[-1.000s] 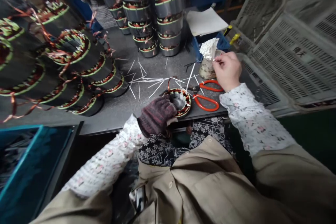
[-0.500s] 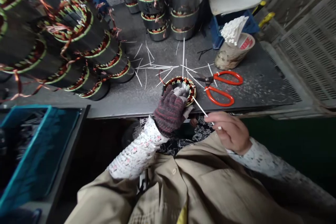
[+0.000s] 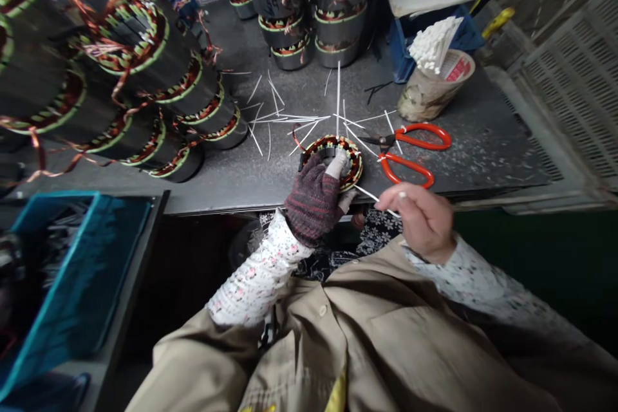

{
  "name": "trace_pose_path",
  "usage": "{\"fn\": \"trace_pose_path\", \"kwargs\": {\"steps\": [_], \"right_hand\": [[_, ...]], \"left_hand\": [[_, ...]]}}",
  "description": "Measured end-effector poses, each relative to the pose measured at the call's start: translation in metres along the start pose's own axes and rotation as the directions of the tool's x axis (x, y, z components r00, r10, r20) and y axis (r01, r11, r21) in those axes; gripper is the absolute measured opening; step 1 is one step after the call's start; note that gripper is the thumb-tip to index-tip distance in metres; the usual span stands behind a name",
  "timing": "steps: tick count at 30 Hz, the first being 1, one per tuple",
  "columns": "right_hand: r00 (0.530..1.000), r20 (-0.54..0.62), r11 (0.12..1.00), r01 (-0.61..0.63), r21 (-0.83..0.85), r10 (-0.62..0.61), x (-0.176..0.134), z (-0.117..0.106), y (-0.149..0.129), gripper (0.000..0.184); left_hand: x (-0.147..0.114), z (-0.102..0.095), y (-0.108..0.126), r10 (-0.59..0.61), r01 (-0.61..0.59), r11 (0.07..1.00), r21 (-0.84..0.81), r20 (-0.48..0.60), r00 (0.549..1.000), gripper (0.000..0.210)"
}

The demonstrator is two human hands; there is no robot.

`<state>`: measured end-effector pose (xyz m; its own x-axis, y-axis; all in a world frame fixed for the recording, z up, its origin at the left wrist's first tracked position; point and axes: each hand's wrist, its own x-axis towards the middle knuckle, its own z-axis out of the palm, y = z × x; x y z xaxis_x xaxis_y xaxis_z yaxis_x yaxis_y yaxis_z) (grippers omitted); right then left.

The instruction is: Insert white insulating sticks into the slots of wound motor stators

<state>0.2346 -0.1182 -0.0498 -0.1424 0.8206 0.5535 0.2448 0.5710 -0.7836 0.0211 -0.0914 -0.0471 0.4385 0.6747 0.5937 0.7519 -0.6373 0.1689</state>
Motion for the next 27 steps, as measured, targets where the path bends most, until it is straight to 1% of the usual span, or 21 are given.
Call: {"fn": "trace_pose_path", "kwargs": {"steps": [2, 5, 7, 10, 13, 15, 18, 20, 22, 23, 25, 27], "right_hand": [[0.999, -0.034, 1.0, 0.001, -0.021, -0.002, -0.002, -0.004, -0.004, 0.029], [1.0, 0.02, 0.997, 0.018, -0.079, -0.016, -0.005, -0.011, -0.011, 0.029], [0.998, 0.058, 0.997, 0.017, -0.079, -0.012, -0.007, -0.014, -0.013, 0.029], [0.996, 0.079, 0.998, -0.024, -0.064, 0.029, -0.007, -0.013, -0.01, 0.028], [0.995, 0.076, 0.997, -0.065, -0.044, 0.068, -0.004, -0.007, -0.003, 0.03], [0.994, 0.071, 0.996, -0.079, -0.035, 0.081, 0.002, 0.001, 0.004, 0.032], [0.994, 0.042, 0.994, -0.105, 0.008, 0.105, 0.013, 0.021, 0.016, 0.037], [0.992, 0.011, 0.991, -0.122, 0.059, 0.122, 0.019, 0.033, 0.021, 0.037], [0.991, -0.016, 0.986, -0.134, 0.101, 0.137, 0.022, 0.039, 0.023, 0.033], [0.989, -0.021, 0.983, -0.144, 0.11, 0.147, 0.023, 0.039, 0.023, 0.03], [0.987, 0.001, 0.982, -0.163, 0.098, 0.164, 0.022, 0.035, 0.018, 0.024], [0.987, 0.052, 0.986, -0.152, 0.068, 0.149, 0.022, 0.027, 0.011, 0.023]], "left_hand": [[0.0, 0.0, 0.0, 0.009, -0.009, 1.0, -0.007, -0.012, 1.0, 0.072], [-0.001, 0.002, 0.0, -0.002, 0.001, 1.0, -0.027, -0.003, 1.0, 0.074], [-0.001, 0.005, -0.001, -0.013, 0.013, 0.999, -0.032, 0.005, 1.0, 0.076], [-0.002, 0.007, -0.002, 0.002, -0.002, 1.0, -0.016, -0.014, 1.0, 0.077], [-0.001, 0.007, -0.003, 0.032, -0.031, 0.999, 0.016, -0.055, 0.998, 0.075], [-0.001, 0.006, -0.003, 0.047, -0.046, 0.999, 0.015, -0.071, 0.996, 0.074], [-0.003, 0.006, -0.002, 0.033, -0.037, 0.998, -0.056, -0.07, 0.997, 0.072], [-0.004, 0.006, 0.0, -0.053, 0.039, 0.981, -0.19, -0.071, 0.996, 0.067], [-0.006, 0.006, 0.002, -0.164, 0.134, 0.926, -0.354, -0.054, 0.985, 0.059], [-0.006, 0.006, 0.003, -0.194, 0.161, 0.897, -0.412, -0.041, 0.98, 0.054], [-0.005, 0.005, 0.002, -0.196, 0.164, 0.876, -0.454, -0.025, 0.98, 0.039], [-0.003, 0.003, 0.0, -0.172, 0.148, 0.891, -0.429, -0.018, 0.985, 0.02]]}}
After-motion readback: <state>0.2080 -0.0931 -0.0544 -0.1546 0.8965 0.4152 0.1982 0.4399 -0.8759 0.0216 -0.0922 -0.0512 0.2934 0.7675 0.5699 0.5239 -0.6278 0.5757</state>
